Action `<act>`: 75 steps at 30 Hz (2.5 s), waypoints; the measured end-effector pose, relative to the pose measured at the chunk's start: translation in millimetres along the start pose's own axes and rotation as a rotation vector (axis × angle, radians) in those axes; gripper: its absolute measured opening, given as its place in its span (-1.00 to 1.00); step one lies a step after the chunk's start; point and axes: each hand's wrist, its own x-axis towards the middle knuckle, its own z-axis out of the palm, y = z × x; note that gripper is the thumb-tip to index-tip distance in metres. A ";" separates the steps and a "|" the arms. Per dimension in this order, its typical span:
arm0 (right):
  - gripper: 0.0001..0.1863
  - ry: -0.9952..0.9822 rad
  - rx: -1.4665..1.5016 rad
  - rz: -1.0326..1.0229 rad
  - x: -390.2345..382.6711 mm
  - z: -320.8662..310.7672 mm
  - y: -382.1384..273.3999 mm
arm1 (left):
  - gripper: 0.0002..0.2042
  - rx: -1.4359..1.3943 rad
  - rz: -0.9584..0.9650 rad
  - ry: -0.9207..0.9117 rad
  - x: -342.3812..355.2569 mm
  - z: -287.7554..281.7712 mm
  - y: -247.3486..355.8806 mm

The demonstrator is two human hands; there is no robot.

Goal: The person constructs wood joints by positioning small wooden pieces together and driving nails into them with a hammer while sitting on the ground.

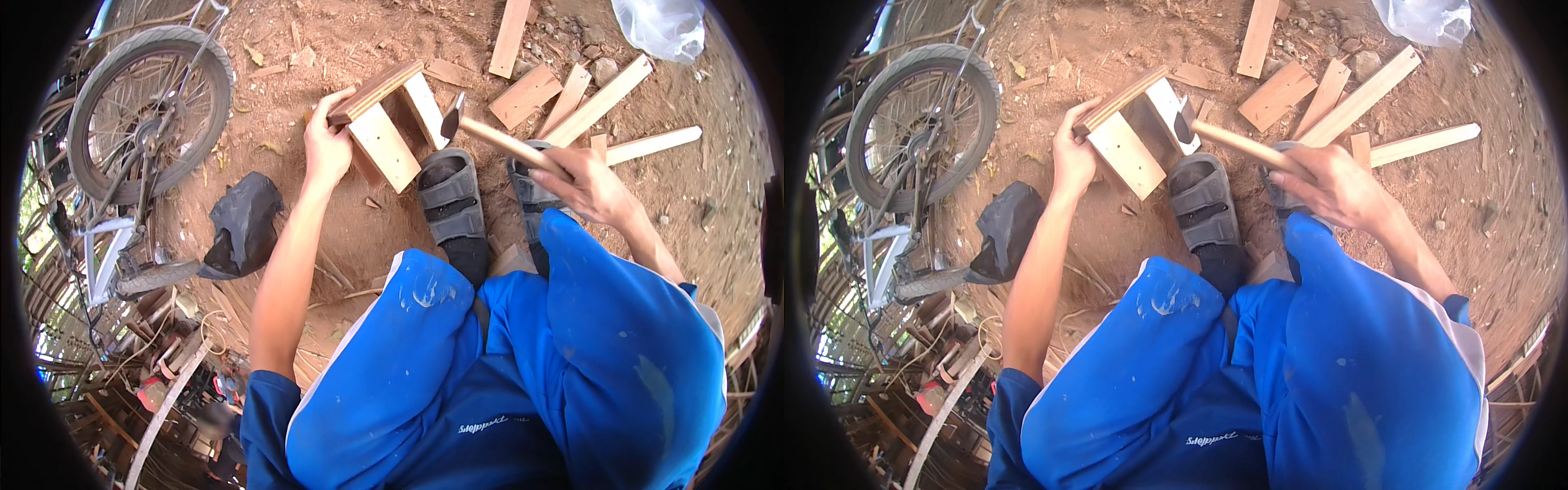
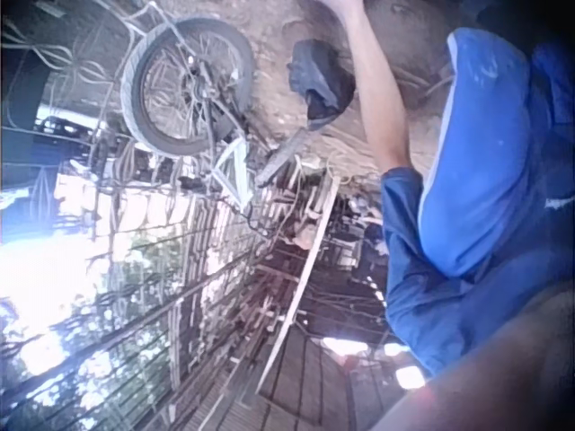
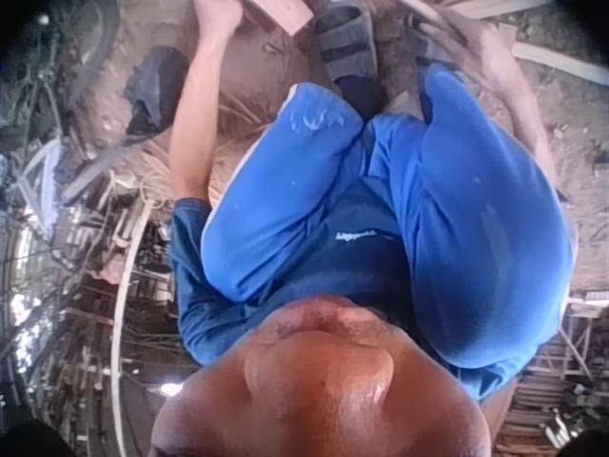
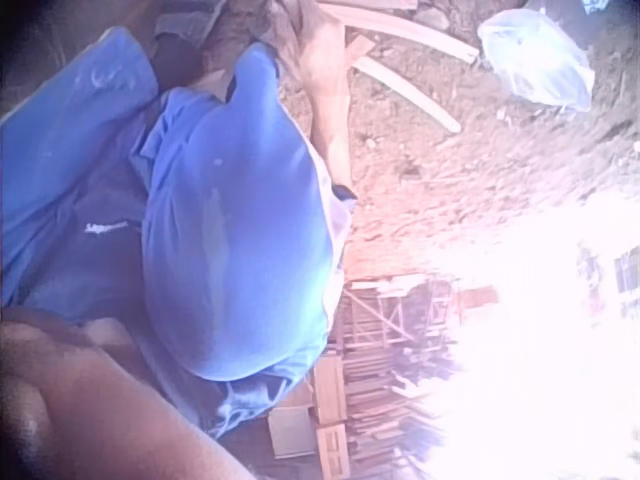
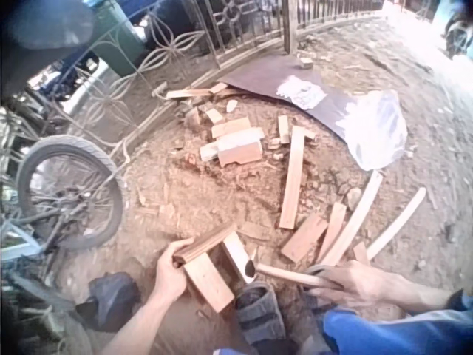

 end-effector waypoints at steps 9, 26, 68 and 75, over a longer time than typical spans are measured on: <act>-0.63 0.439 0.497 -0.593 21.6 4.1 -23.0 | -0.20 -0.554 -0.204 -0.414 -2.0 -42.1 13.5; -0.68 0.502 0.380 -0.255 25.4 -25.8 -38.4 | -0.38 -0.269 0.064 0.096 3.9 10.4 7.4; -0.72 0.454 0.204 -0.175 48.8 22.6 -49.7 | -0.33 0.274 -0.083 0.119 19.3 6.3 -15.5; -0.76 0.189 -0.251 -0.164 75.4 55.9 -9.8 | -0.34 0.228 -0.242 0.121 23.2 12.3 -19.3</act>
